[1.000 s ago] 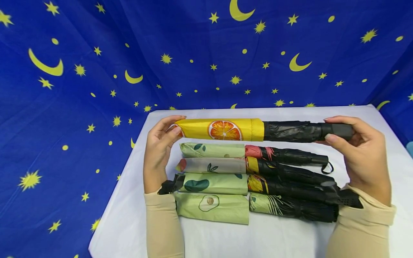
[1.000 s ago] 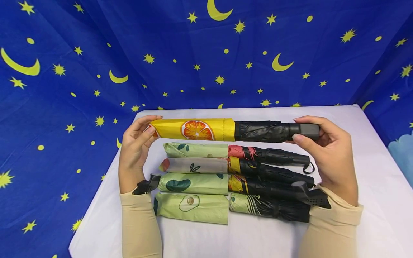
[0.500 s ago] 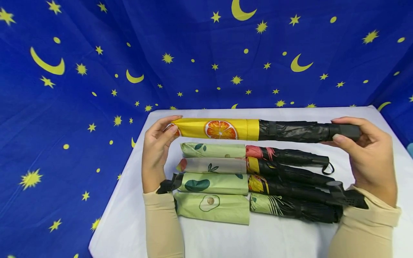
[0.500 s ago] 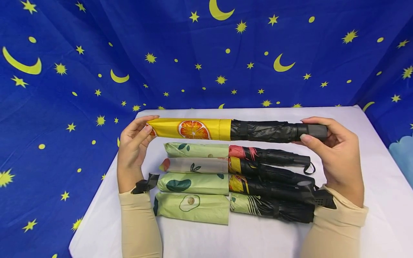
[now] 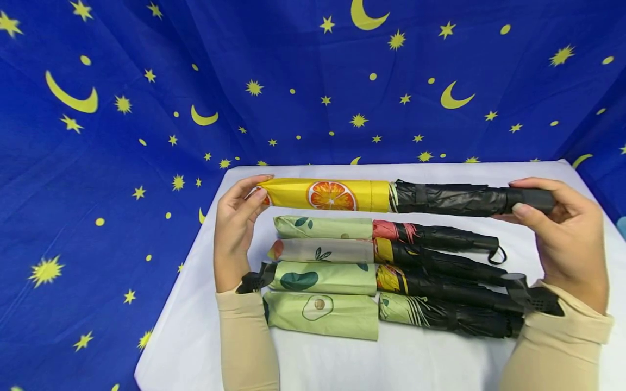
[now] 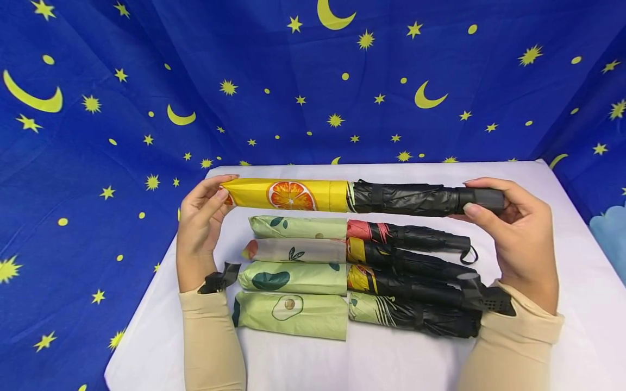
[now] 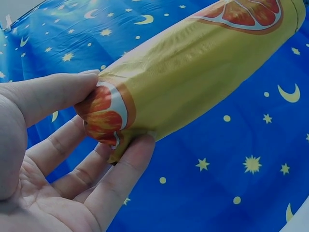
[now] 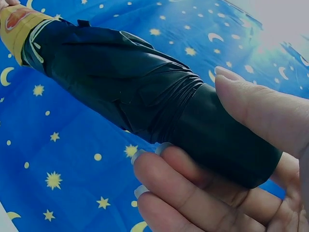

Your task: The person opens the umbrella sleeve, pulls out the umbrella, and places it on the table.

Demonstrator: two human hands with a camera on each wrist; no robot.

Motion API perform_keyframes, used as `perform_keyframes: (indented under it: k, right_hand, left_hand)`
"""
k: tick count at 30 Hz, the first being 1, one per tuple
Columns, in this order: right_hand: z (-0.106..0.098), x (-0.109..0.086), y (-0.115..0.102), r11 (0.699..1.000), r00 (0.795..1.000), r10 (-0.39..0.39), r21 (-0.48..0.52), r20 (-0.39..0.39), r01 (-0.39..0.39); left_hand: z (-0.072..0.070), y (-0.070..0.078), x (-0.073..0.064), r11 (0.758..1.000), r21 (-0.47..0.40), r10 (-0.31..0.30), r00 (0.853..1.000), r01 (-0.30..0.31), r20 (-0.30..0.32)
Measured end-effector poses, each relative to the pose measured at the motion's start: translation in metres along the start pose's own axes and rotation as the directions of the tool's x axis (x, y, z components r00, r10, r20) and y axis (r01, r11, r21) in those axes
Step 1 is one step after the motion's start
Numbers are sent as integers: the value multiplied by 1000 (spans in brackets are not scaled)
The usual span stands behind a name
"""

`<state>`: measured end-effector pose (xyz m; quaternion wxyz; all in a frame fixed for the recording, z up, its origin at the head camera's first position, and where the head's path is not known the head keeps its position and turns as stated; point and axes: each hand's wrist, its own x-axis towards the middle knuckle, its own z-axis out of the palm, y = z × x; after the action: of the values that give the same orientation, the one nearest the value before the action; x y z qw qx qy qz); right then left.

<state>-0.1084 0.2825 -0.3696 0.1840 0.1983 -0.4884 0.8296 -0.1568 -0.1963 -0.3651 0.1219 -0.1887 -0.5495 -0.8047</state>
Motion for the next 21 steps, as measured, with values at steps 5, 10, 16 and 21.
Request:
perform_keyframes:
  k: [5, 10, 16, 21]
  right_hand:
    - [-4, 1, -1, 1000, 1000, -11, 25, -7, 11]
    - [-9, 0, -3, 998, 999, -34, 46, -26, 35]
    - [-14, 0, -4, 996, 997, -64, 57, -50, 67]
    - [-29, 0, -3, 997, 997, -68, 35, -38, 70]
  left_hand:
    - [-2, 0, 0, 1000, -6, 3, 1000, -3, -22]
    - [-2, -1, 0, 1000, -12, -5, 1000, 5, -24]
    - [-4, -2, 1, 1000, -28, -15, 999, 14, -45]
    - [-11, -7, 3, 999, -25, -27, 996, 26, -81]
